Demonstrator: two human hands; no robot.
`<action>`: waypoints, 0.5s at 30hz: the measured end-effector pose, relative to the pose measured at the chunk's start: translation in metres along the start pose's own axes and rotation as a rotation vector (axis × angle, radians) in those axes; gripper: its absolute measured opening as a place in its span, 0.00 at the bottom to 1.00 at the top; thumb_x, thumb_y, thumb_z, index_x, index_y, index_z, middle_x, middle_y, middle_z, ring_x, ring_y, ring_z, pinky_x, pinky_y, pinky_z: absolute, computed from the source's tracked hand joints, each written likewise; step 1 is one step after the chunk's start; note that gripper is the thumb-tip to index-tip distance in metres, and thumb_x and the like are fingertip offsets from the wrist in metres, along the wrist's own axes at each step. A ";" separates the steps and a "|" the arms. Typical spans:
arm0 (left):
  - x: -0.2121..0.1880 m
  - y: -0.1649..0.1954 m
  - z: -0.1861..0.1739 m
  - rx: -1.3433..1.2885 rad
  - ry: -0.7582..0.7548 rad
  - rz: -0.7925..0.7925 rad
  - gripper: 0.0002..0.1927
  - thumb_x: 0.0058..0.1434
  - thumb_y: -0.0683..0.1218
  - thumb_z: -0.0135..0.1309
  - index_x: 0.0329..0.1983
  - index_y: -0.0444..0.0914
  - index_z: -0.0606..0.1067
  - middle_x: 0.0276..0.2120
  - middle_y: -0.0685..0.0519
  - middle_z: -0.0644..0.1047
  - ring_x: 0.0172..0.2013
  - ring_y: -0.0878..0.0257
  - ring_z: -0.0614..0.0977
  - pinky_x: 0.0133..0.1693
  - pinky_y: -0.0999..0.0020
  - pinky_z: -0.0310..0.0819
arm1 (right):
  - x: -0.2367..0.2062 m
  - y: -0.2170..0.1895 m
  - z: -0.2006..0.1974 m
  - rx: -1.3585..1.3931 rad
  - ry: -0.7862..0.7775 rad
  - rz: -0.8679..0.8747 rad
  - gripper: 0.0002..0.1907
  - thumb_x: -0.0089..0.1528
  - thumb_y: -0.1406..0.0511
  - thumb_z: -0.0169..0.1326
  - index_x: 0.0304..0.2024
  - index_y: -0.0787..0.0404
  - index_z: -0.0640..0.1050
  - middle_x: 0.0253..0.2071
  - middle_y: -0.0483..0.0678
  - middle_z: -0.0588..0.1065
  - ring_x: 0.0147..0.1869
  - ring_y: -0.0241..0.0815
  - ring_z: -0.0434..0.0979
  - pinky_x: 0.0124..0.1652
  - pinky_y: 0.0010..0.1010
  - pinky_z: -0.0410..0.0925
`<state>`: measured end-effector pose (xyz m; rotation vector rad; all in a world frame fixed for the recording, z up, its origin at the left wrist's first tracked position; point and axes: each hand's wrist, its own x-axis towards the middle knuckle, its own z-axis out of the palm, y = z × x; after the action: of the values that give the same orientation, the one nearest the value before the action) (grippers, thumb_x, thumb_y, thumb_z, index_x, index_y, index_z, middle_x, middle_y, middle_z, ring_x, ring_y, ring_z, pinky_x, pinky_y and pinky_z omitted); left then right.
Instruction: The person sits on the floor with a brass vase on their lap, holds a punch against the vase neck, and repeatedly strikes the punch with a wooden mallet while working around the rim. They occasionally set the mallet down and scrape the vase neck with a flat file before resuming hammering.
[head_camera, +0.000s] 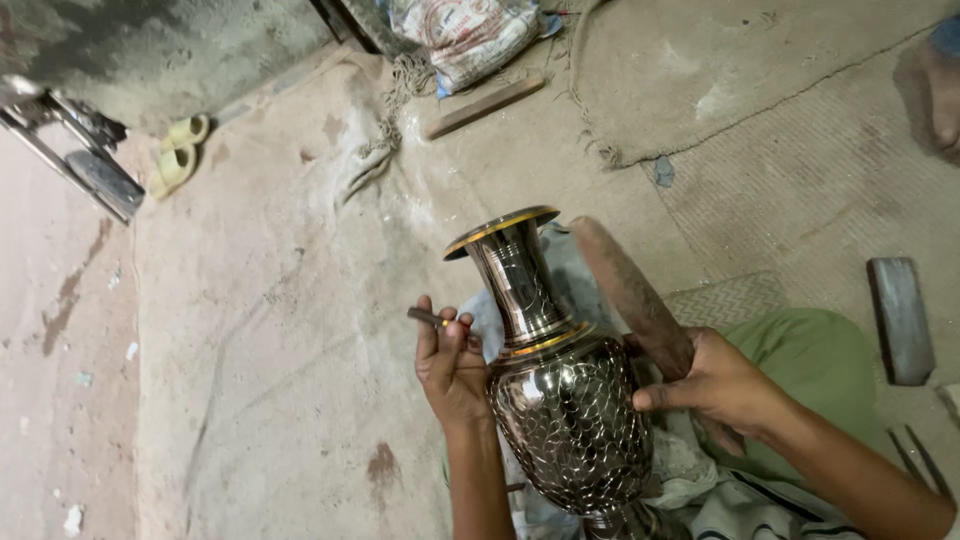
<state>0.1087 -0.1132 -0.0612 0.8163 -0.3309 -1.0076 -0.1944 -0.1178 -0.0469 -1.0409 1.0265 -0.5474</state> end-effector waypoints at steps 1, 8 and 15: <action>-0.001 0.003 0.005 0.058 0.004 -0.046 0.32 0.61 0.34 0.56 0.70 0.31 0.66 0.44 0.48 0.80 0.41 0.59 0.83 0.40 0.70 0.77 | 0.000 0.007 -0.001 -0.003 0.029 0.017 0.39 0.41 0.61 0.74 0.55 0.64 0.77 0.48 0.50 0.84 0.52 0.41 0.82 0.52 0.35 0.73; 0.031 0.012 0.046 0.194 -0.249 0.023 0.30 0.62 0.31 0.57 0.69 0.30 0.67 0.48 0.45 0.82 0.44 0.59 0.85 0.46 0.66 0.83 | 0.008 0.029 -0.025 0.157 0.196 -0.077 0.26 0.58 0.61 0.62 0.57 0.62 0.73 0.42 0.51 0.81 0.40 0.39 0.76 0.40 0.35 0.71; 0.030 -0.002 0.067 0.305 -0.372 0.133 0.32 0.61 0.32 0.60 0.69 0.32 0.68 0.47 0.45 0.83 0.44 0.61 0.86 0.49 0.65 0.85 | 0.009 -0.064 -0.045 -0.274 0.354 -0.016 0.26 0.65 0.63 0.62 0.61 0.54 0.65 0.33 0.53 0.74 0.31 0.46 0.73 0.28 0.41 0.74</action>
<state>0.0832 -0.1688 -0.0215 0.8647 -0.8629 -0.9950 -0.2254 -0.1728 0.0011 -1.2196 1.4360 -0.6305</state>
